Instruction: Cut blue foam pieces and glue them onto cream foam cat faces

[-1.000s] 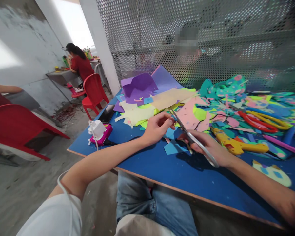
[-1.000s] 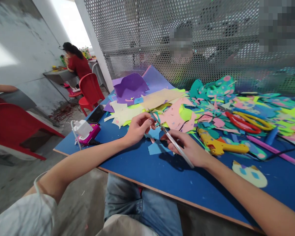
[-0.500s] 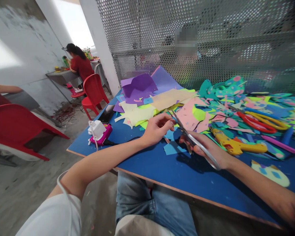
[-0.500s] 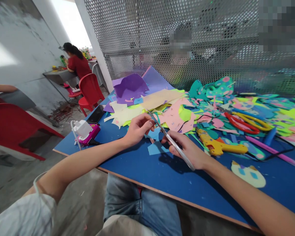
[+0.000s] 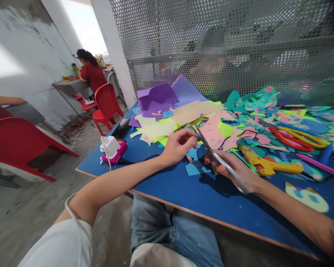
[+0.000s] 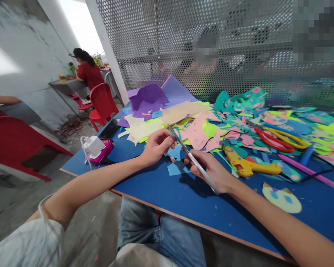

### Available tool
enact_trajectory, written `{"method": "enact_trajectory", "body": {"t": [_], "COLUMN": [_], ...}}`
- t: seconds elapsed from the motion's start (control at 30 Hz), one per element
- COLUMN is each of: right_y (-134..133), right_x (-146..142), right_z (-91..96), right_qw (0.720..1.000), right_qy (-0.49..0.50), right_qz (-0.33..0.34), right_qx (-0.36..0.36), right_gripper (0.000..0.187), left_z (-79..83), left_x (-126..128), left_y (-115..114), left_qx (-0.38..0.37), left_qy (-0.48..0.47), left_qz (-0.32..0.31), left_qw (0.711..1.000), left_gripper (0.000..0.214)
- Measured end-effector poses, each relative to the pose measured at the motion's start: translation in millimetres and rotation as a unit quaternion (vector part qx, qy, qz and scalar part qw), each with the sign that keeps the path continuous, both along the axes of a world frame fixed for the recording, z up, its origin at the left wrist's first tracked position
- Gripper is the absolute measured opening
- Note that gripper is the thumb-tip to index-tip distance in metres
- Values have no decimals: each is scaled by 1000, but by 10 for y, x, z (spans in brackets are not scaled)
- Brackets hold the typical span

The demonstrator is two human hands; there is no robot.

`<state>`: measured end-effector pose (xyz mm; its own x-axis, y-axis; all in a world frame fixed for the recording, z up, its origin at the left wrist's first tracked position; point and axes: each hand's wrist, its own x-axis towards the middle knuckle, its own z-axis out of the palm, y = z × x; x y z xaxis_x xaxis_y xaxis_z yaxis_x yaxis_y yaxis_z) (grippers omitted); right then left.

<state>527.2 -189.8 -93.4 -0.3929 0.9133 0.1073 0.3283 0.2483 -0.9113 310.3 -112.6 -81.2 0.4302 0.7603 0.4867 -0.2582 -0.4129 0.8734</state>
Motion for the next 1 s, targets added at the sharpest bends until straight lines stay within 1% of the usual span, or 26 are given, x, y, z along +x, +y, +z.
{"method": "enact_trajectory", "body": {"t": [0.23,0.5,0.63,0.83,0.93,1.0], "right_y": [-11,-9,-10,-16,-16,-17], "right_x": [-75,24,16,-12,-7,4], "right_z": [125,88,70,40,77,108], "right_qw": [1000,997,999,1000,1000,999], "right_qy": [-22,-44,-23,-6,-19,-30], "right_qz": [-15,20,21,-7,3,18], "right_qx": [6,52,29,-4,-1,20], "right_gripper": [78,71,73,75,76,77], "left_z": [29,82,109,100,94,95], "left_x": [-19,-30,-35,-38,-42,-42], "left_y": [2,-29,-52,-44,-38,-40], "left_qx": [-3,7,7,5,3,1], "left_qy": [-10,22,25,5,8,19], "left_qz": [-2,-11,-12,-18,-21,-28], "left_qw": [1000,1000,1000,1000,1000,999], "left_gripper": [40,47,48,44,44,44]}}
